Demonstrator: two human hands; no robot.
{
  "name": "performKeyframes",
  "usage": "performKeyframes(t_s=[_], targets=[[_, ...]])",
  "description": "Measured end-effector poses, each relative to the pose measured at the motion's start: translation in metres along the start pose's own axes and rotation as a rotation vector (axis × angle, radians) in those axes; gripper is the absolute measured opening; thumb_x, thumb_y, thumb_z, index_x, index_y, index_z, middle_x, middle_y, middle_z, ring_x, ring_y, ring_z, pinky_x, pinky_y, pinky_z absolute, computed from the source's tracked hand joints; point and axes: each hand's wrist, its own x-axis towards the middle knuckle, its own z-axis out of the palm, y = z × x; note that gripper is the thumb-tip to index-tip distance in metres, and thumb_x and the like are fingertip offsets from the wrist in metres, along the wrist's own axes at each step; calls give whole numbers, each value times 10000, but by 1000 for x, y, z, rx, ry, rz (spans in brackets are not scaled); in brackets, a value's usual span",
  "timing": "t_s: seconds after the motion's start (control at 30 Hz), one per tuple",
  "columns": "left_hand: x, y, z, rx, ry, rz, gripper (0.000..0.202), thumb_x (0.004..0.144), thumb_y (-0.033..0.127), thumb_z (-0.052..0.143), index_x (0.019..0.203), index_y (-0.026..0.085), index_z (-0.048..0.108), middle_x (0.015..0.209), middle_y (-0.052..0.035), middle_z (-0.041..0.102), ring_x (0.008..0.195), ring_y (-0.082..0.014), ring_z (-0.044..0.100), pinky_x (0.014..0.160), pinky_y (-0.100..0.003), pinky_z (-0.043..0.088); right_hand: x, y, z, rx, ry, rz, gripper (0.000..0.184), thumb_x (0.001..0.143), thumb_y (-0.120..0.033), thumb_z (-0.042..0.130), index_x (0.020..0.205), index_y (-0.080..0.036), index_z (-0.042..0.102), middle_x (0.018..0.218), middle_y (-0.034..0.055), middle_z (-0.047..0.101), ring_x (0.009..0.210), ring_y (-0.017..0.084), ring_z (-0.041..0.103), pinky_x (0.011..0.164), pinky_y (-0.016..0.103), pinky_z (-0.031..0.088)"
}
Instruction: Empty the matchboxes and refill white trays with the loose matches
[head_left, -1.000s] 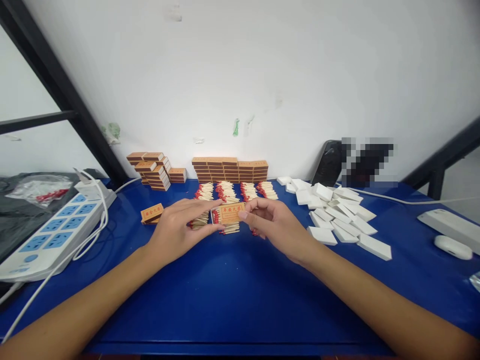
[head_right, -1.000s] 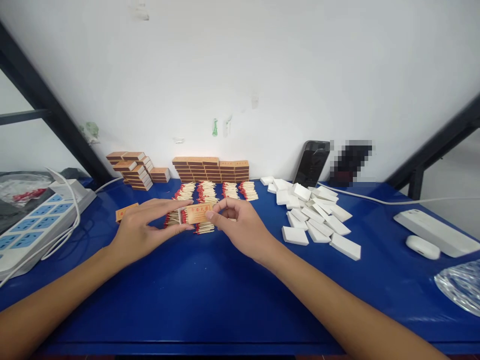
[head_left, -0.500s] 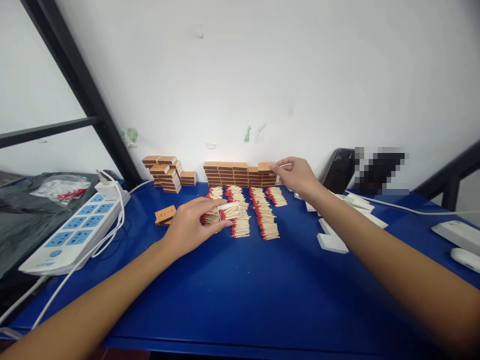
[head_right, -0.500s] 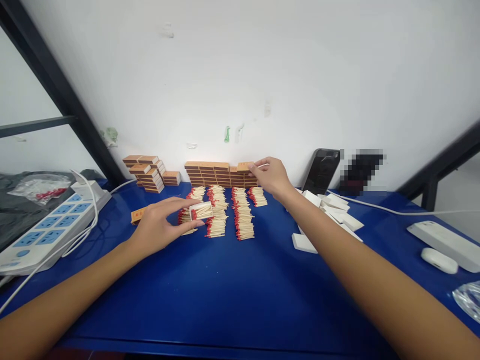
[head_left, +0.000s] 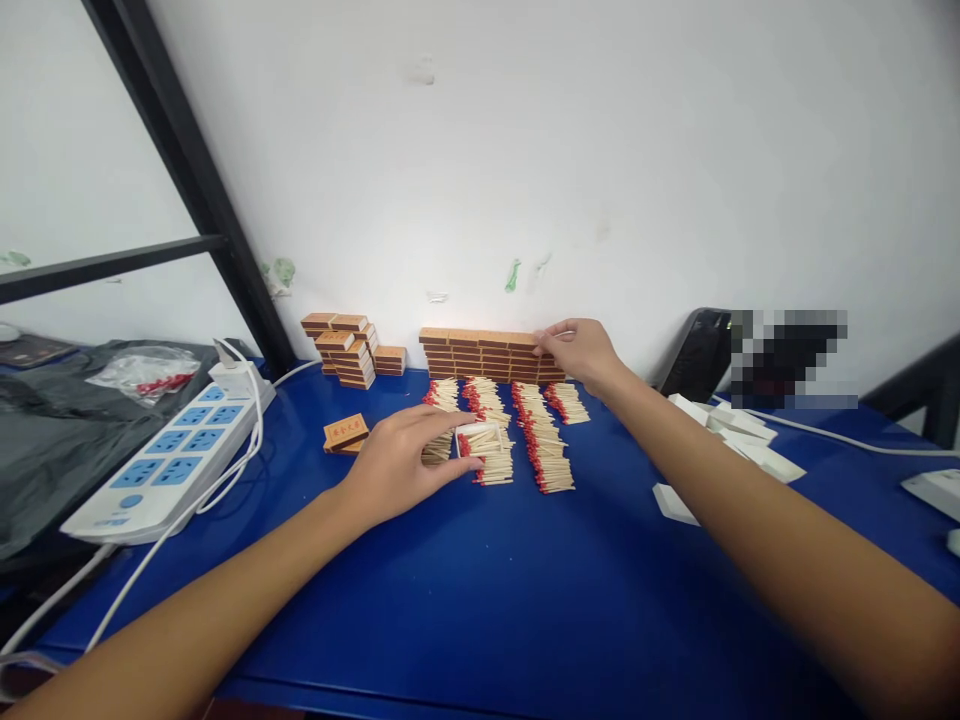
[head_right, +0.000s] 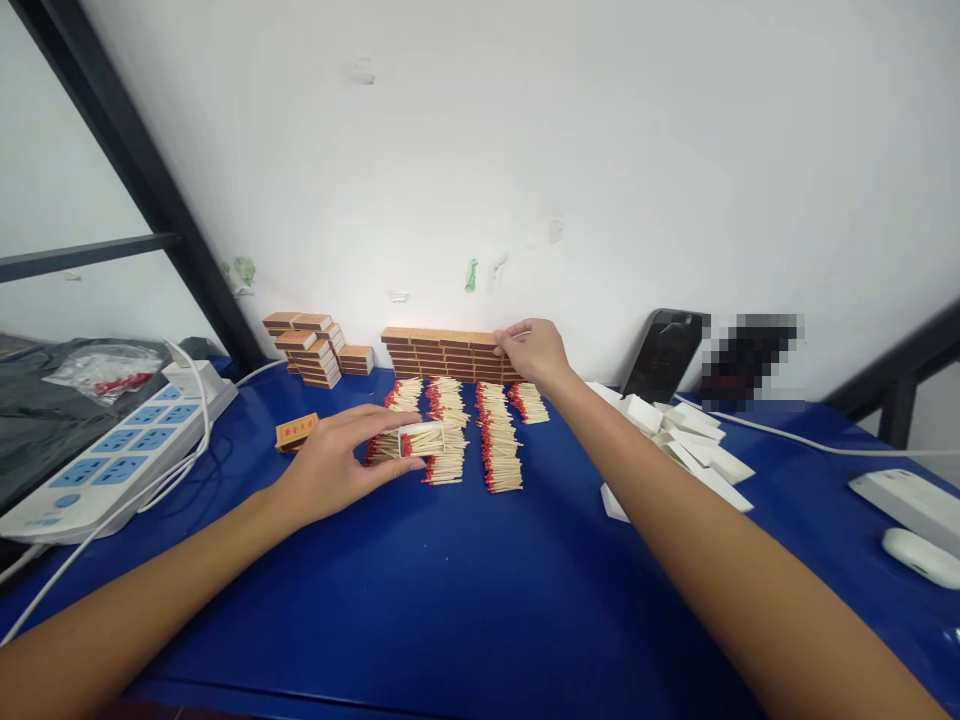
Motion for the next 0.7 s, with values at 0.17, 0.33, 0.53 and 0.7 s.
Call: performKeyframes(t_s=[0.17,0.33,0.53,0.7], targets=[[0,-1,-1,4,9,-4,438,891,397,848,1279,226,740,1203,-79,803,1090,-254,773,983,-407,633,-43,-4,-14,-11,-31,-154,177,927,-345,719,862,-184,684,790,84,770,735,212,700,701,337,520],[-1,5,2,-38,-26,-6,441,870,432,860,1241,225,741,1185,-70,804,1079,-254,769,961,-392,619,-119,-4,-26,-163,-285,-604,278,963,-409,725,1179,-235,709,1047,68,754,752,186,652,705,338,548],[-1,17,6,-97,-91,3,464,854,472,860,1223,221,735,1137,-65,807,1037,-250,773,951,-385,616,-160,1,-23,-225,-454,-780,376,978,-276,739,1337,-262,629,1242,79,696,781,172,650,794,367,582],[-2,18,7,-125,-113,24,534,844,458,869,1294,222,704,1210,-71,797,1101,-246,767,990,-378,617,-153,0,-27,-231,-467,-759,284,975,-294,737,1249,-249,675,1042,49,701,766,178,643,725,323,538]])
